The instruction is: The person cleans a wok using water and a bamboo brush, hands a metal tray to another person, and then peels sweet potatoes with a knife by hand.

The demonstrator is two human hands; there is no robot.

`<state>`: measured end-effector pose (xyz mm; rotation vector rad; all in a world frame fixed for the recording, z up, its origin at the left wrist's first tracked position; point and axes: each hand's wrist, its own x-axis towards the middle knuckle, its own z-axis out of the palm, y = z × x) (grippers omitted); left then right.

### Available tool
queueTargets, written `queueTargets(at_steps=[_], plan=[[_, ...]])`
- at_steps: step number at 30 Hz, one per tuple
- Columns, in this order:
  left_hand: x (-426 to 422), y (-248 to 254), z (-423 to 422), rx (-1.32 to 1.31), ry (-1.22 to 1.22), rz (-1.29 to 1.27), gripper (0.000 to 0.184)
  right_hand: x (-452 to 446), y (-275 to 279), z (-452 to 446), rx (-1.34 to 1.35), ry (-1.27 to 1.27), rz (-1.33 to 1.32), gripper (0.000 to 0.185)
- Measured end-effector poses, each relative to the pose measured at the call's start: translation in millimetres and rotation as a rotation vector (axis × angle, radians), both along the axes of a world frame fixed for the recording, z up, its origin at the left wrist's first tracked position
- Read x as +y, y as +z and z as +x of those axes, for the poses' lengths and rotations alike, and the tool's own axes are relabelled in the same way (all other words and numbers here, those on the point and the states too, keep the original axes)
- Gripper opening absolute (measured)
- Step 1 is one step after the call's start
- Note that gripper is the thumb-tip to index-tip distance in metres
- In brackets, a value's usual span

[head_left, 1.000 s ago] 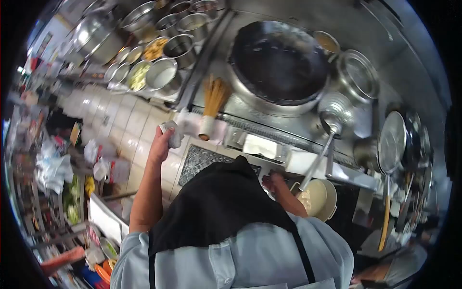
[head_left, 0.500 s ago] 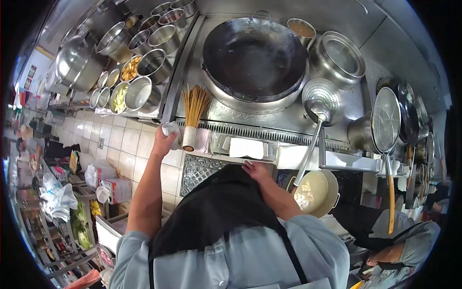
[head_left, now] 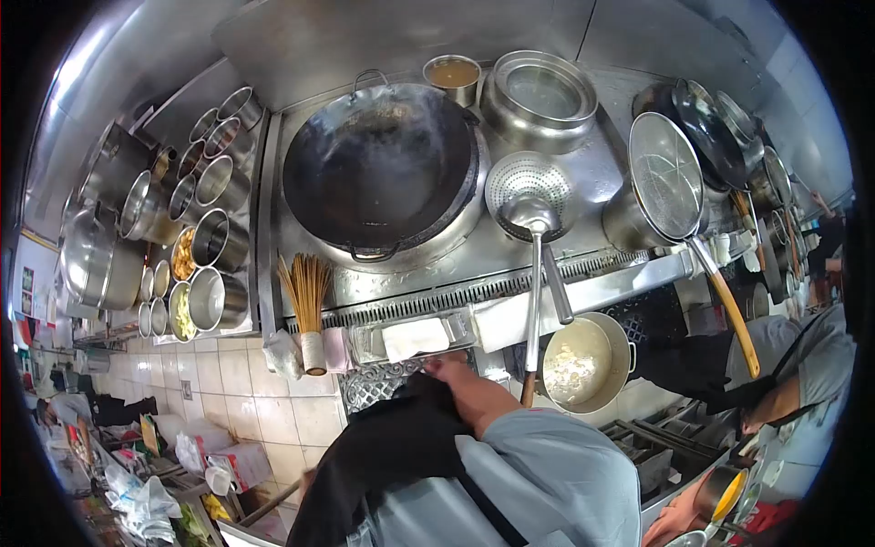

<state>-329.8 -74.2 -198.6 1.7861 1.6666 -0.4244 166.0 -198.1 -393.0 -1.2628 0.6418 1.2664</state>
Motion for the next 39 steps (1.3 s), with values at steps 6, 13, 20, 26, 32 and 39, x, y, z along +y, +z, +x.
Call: queueTargets(at_steps=[6,13,20,26,32,39], plan=[[-42,-12,-17,0.026,0.199,-0.177,0.062,-71,-13,103,0.026,-0.455,0.010,0.040],[-58,-18,-23,-0.023,0.175,-0.042,0.059,-74,-7,97,0.323,-0.536,0.200,0.045],[-36,37,81,-0.496,0.422,-0.073,0.056,-107,51,90,0.349,-0.179,-0.031,0.040],[-41,-51,39,-0.486,0.144,-0.212,0.059,-56,77,87,-0.010,0.609,-0.252,0.038],[8,-42,-9,-0.466,0.440,-0.172,0.060,136,142,60,-0.513,0.976,-0.182,0.036],[60,25,-92,-0.562,0.507,0.079,0.055,321,202,-42,-0.789,1.224,-0.037,0.034]])
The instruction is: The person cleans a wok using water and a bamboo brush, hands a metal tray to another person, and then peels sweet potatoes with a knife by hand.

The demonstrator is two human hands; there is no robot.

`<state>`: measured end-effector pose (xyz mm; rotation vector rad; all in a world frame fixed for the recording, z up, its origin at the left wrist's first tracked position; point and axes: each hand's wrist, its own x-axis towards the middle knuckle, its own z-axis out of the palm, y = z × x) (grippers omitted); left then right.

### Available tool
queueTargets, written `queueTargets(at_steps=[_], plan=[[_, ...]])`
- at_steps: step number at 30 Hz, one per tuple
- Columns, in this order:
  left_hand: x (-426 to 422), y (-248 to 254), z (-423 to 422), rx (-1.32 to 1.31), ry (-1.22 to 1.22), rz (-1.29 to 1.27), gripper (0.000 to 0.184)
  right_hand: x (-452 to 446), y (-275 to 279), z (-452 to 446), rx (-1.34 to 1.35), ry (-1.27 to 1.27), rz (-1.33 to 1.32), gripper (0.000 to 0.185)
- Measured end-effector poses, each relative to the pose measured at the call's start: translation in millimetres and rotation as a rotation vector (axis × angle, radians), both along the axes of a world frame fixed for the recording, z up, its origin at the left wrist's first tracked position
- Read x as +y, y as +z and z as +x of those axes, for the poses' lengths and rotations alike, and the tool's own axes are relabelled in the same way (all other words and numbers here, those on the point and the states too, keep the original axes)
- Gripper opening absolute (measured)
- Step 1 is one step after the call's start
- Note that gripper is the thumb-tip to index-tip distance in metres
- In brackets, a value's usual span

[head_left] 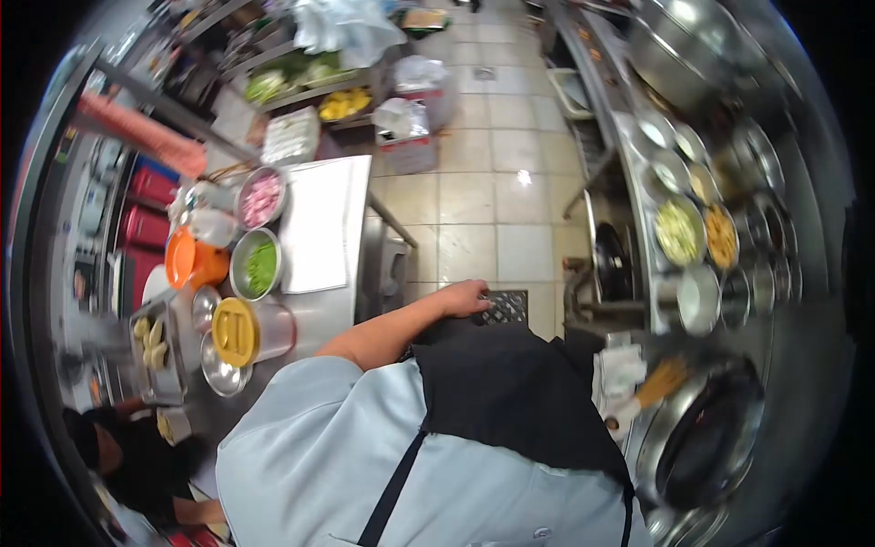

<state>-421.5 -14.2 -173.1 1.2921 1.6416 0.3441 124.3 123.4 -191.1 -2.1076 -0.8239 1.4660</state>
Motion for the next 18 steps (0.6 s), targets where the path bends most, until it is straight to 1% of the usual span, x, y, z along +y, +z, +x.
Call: queueTargets(at_steps=[1,4,7,9,11,14,15,18], plan=[[4,15,-13,-0.008,0.059,0.058,0.053,13,4,-8,-0.021,0.031,-0.003,0.034],[6,59,-56,-0.121,0.256,0.086,0.048,43,9,-32,-0.088,0.145,-0.058,0.033],[-11,83,-92,-0.172,0.513,0.201,0.046,91,13,-88,-0.164,0.318,-0.110,0.032],[-23,110,-111,-0.201,0.670,0.186,0.045,120,11,-129,-0.197,0.421,-0.142,0.031],[-31,123,-125,-0.231,0.819,0.181,0.042,153,6,-172,-0.223,0.532,-0.167,0.031],[-35,124,-140,-0.116,1.004,0.339,0.037,205,-6,-249,-0.249,0.719,-0.196,0.030],[-33,130,-145,-0.058,1.084,0.411,0.032,222,-11,-277,-0.252,0.789,-0.208,0.030],[-20,131,-166,0.194,1.319,0.511,0.027,275,-31,-366,-0.276,1.021,-0.244,0.030]])
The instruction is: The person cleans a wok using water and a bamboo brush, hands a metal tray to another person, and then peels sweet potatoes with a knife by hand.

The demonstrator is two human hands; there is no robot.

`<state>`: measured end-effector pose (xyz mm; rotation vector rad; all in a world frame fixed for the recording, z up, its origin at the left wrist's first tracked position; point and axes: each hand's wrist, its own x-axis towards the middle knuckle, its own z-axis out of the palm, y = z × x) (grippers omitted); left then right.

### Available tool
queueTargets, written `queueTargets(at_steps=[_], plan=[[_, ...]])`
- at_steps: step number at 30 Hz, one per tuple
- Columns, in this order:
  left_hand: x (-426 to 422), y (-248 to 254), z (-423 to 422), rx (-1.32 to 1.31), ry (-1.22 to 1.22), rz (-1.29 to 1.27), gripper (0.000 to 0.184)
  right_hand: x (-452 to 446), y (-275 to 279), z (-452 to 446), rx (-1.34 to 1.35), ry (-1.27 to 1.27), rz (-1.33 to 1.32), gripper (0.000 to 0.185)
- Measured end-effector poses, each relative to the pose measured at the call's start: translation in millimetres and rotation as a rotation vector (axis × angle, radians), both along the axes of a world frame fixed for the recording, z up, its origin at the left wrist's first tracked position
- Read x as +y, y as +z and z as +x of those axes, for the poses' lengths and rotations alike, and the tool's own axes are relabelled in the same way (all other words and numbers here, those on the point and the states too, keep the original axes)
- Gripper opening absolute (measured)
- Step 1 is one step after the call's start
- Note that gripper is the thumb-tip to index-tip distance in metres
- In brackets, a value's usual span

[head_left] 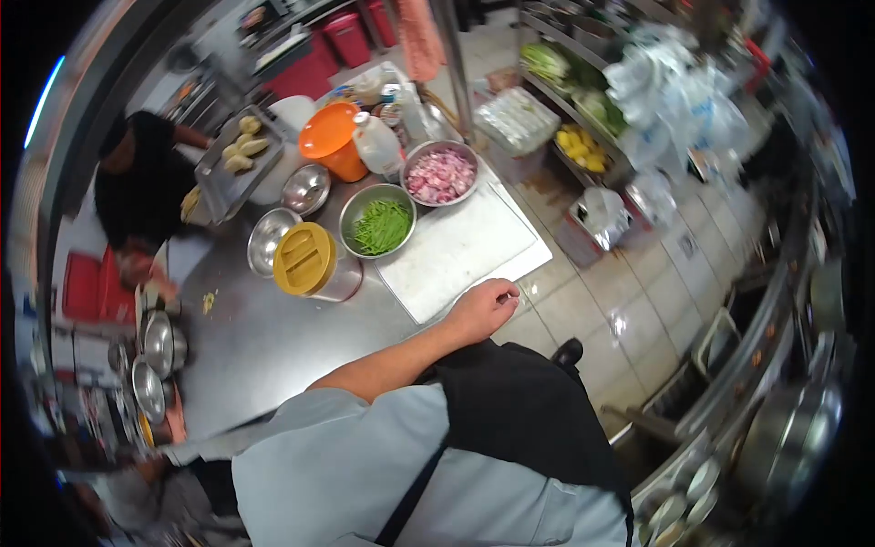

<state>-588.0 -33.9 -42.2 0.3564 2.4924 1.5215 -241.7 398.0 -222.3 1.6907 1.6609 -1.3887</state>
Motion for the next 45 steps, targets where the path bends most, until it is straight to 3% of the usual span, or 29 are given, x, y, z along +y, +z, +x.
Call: queueTargets(at_steps=[5,8,14,16,18,20,24,26,28,29,30,31,32,33,36,40,42,43,45], plan=[[8,-17,-34,0.350,0.544,-0.314,0.018,98,-28,-147,-0.052,0.393,-0.053,0.029],[11,-29,-29,0.314,0.754,-0.536,0.019,162,-26,-241,-0.075,0.570,-0.045,0.029],[35,-34,-34,0.418,0.865,-0.820,0.017,237,-20,-481,0.075,0.684,0.033,0.028],[36,-36,-41,0.413,0.889,-0.855,0.017,223,-25,-561,0.256,0.652,0.021,0.030],[37,-34,-43,0.409,0.910,-0.871,0.017,188,-26,-628,0.318,0.703,-0.097,0.045],[36,-32,-44,0.373,0.918,-0.864,0.017,144,-24,-667,0.331,0.831,-0.184,0.043],[35,-31,-50,0.300,0.894,-0.848,0.017,62,-19,-710,0.067,1.247,-0.195,0.031],[33,-27,-51,0.275,0.894,-0.864,0.017,26,-2,-728,0.172,1.781,-0.014,0.035],[34,-26,-56,0.263,0.883,-0.881,0.017,5,-19,-754,0.223,2.044,0.007,0.041],[34,-24,-57,0.229,0.883,-0.877,0.016,1,-30,-765,0.339,2.019,-0.050,0.040],[36,-21,-57,0.190,0.882,-0.873,0.014,-18,-17,-780,0.263,2.043,-0.051,0.039],[39,-19,-60,0.154,0.887,-0.870,0.013,-24,-43,-802,0.323,2.143,-0.064,0.037],[42,-17,-63,0.194,0.947,-0.802,0.011,-25,-76,-826,0.483,2.303,-0.120,0.034],[47,-16,-65,0.231,1.010,-0.734,0.010,-37,-64,-847,0.407,2.293,-0.130,0.034],[71,15,-93,0.252,1.305,-0.480,0.008,-103,-7,-888,0.035,1.982,-0.054,0.036],[67,44,-158,0.425,1.678,-0.100,0.013,-147,-25,-958,0.102,1.980,0.003,0.039],[48,62,-197,0.564,1.726,0.091,0.014,-172,-27,-986,0.109,1.953,0.010,0.038],[36,74,-219,0.640,1.745,0.184,0.016,-180,-49,-1003,0.119,1.933,-0.047,0.036],[15,110,-263,0.735,1.709,0.590,0.020,-192,-122,-1049,0.190,2.232,0.028,0.034]])
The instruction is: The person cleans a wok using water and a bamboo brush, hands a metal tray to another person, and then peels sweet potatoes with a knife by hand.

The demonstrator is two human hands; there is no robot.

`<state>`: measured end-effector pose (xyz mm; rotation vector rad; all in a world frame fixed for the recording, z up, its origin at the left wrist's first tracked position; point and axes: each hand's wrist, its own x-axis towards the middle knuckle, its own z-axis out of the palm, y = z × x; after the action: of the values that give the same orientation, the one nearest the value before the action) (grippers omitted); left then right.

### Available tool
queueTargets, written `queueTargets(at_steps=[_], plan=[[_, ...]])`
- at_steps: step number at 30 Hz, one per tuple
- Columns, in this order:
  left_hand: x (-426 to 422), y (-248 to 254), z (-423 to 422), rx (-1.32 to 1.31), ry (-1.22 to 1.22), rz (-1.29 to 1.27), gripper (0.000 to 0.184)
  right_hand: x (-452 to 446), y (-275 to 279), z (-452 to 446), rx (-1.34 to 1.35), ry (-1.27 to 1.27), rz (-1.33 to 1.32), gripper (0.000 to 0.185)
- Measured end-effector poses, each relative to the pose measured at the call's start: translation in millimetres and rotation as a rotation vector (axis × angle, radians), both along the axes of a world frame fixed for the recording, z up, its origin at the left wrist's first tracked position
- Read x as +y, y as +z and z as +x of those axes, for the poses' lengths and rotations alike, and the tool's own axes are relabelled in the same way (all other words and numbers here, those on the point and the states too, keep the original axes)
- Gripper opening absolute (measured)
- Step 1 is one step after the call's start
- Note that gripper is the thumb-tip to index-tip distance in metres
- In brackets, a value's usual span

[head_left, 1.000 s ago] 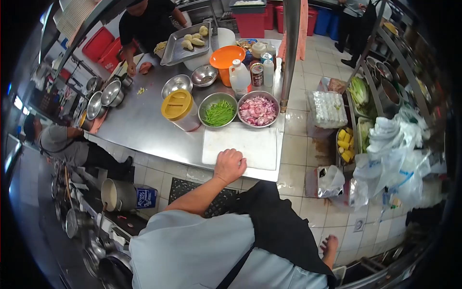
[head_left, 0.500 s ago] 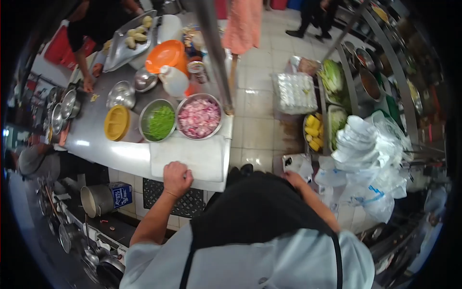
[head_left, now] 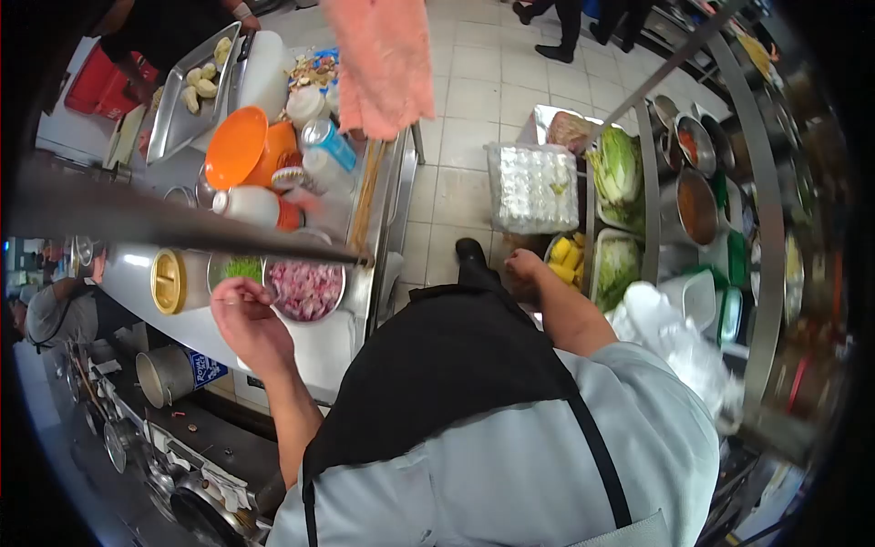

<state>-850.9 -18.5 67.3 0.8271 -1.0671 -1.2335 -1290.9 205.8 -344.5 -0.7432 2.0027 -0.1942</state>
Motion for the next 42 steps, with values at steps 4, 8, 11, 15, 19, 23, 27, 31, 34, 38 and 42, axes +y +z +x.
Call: queueTargets(at_steps=[4,8,11,15,19,23,27,31,34,38,42], plan=[[-36,34,-55,0.331,-0.119,0.184,0.031,-41,14,-63,-0.058,0.126,0.102,0.034],[-49,57,-88,0.301,-0.234,0.289,0.041,-78,-74,-147,-0.207,0.078,0.007,0.032],[-48,59,-110,0.139,-0.312,0.256,0.043,-146,58,-167,-0.341,-0.383,0.098,0.036],[-53,58,-108,0.157,-0.403,0.277,0.045,-224,72,-207,-0.406,-0.444,-0.086,0.038],[-52,61,-113,0.080,-0.368,0.250,0.047,-315,147,-218,-0.505,-0.554,-0.358,0.042],[-58,79,-122,0.065,-0.367,0.257,0.043,-413,242,-217,-0.591,-0.380,-0.549,0.038],[-56,82,-131,0.059,-0.218,0.254,0.045,-503,314,-222,-0.702,0.143,-0.499,0.029],[-43,77,-145,0.088,0.097,0.283,0.047,-583,345,-220,-0.832,0.781,-0.283,0.023],[-25,63,-137,0.239,0.510,0.369,0.049,-635,351,-203,-0.866,1.042,-0.125,0.023],[8,46,-153,0.522,1.278,0.404,0.046,-715,357,-177,-0.714,1.409,-0.332,0.022],[24,-34,-258,0.204,1.566,0.681,0.041,-808,391,-134,-0.841,1.263,-0.357,0.022]])
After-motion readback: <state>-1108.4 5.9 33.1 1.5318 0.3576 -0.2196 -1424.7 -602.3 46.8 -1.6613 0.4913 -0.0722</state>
